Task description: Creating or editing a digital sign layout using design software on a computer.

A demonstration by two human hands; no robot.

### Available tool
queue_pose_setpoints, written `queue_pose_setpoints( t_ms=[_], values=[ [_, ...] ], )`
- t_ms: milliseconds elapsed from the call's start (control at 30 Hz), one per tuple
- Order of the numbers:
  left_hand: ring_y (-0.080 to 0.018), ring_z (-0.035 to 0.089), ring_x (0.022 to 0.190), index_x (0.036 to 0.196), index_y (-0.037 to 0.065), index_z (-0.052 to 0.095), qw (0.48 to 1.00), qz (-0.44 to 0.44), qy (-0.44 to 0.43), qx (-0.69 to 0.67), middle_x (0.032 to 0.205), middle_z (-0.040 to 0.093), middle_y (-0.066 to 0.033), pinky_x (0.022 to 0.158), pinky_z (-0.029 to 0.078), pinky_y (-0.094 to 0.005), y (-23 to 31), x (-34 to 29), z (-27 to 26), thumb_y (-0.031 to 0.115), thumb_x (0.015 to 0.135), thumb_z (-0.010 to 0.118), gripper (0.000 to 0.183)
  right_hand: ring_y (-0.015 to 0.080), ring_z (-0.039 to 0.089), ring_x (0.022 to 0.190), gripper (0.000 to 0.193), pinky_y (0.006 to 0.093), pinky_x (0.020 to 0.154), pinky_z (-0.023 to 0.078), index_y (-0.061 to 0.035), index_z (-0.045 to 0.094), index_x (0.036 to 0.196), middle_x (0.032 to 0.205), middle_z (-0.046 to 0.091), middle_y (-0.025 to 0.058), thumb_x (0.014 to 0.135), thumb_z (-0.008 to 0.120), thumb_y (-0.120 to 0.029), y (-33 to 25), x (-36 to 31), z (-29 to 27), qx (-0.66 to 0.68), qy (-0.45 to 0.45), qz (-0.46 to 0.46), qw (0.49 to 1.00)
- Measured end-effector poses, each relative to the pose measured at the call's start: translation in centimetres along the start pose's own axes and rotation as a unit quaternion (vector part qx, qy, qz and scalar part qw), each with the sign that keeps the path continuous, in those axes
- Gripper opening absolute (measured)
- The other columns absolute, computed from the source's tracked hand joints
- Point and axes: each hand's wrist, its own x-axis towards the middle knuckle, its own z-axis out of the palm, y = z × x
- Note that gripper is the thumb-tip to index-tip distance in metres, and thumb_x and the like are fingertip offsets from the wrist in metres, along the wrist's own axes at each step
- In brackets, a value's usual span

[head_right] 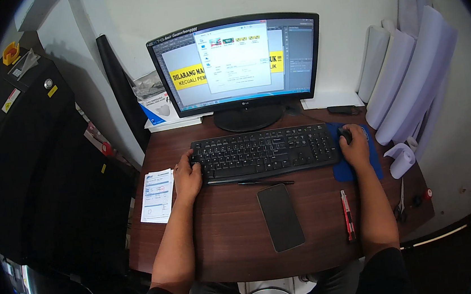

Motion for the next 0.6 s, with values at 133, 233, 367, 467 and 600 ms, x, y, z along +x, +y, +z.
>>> queue_pose_setpoints(
  t_ms=[133, 233, 367, 467, 600],
  values=[
    [-0.0336, 0.054, 0.129, 0.138, 0.008, 0.054, 1.0, 0.002, -0.002, 0.006, 0.134, 0.062, -0.0185, 0.118, 0.027, -0.0506, -0.01, 0.04, 0.09, 0.021, 0.09, 0.056, 0.049, 0.0384, 0.062, 0.107, 0.03, 0.0435, 0.095, 0.049, -0.0026, 0.064, 0.108, 0.111, 0.064, 0.0174, 0.078, 0.07, -0.005, 0.19, -0.02, 0.1, 0.005, 0.022, -0.001, 1.0],
    [-0.0334, 0.054, 0.13, 0.137, 0.007, 0.053, 1.0, -0.001, -0.006, 0.013, 0.134, 0.062, -0.0183, 0.119, 0.027, -0.0504, 0.24, 0.01, 0.02, 0.021, 0.09, 0.056, 0.049, 0.0381, 0.062, 0.107, 0.029, 0.0435, 0.096, 0.049, -0.0026, 0.064, 0.107, 0.11, 0.064, 0.0171, 0.078, 0.07, -0.005, 0.48, -0.02, 0.19, -0.004, 0.021, -0.01, 1.0],
    [-0.0328, 0.054, 0.13, 0.138, 0.007, 0.053, 1.0, -0.007, -0.013, 0.017, 0.135, 0.061, -0.0185, 0.119, 0.026, -0.0495, 0.13, 0.0, -0.05, 0.021, 0.09, 0.055, 0.05, 0.0375, 0.062, 0.107, 0.028, 0.0429, 0.096, 0.049, -0.0024, 0.064, 0.106, 0.11, 0.065, 0.0167, 0.079, 0.07, -0.005, 0.65, -0.06, 0.28, 0.003, 0.01, -0.015, 1.0],
    [-0.0325, 0.055, 0.13, 0.139, 0.007, 0.053, 1.0, -0.013, -0.012, 0.016, 0.136, 0.061, -0.0187, 0.119, 0.026, -0.0489, 0.2, -0.08, -0.04, 0.021, 0.09, 0.053, 0.05, 0.037, 0.063, 0.108, 0.028, 0.0423, 0.096, 0.049, -0.0023, 0.065, 0.107, 0.111, 0.065, 0.0165, 0.08, 0.07, -0.006, 0.57, -0.16, 0.18, 0.003, 0.006, -0.014, 1.0],
    [-0.0328, 0.056, 0.129, 0.139, 0.007, 0.053, 1.0, -0.012, -0.011, 0.009, 0.134, 0.062, -0.0192, 0.12, 0.026, -0.0481, -0.17, -0.01, 0.06, 0.019, 0.089, 0.052, 0.051, 0.0367, 0.063, 0.11, 0.029, 0.0432, 0.097, 0.048, -0.0024, 0.065, 0.108, 0.115, 0.065, 0.0161, 0.081, 0.071, -0.007, 0.35, -0.24, 0.04, -0.02, 0.0, -0.005, 1.0]
  ],
)
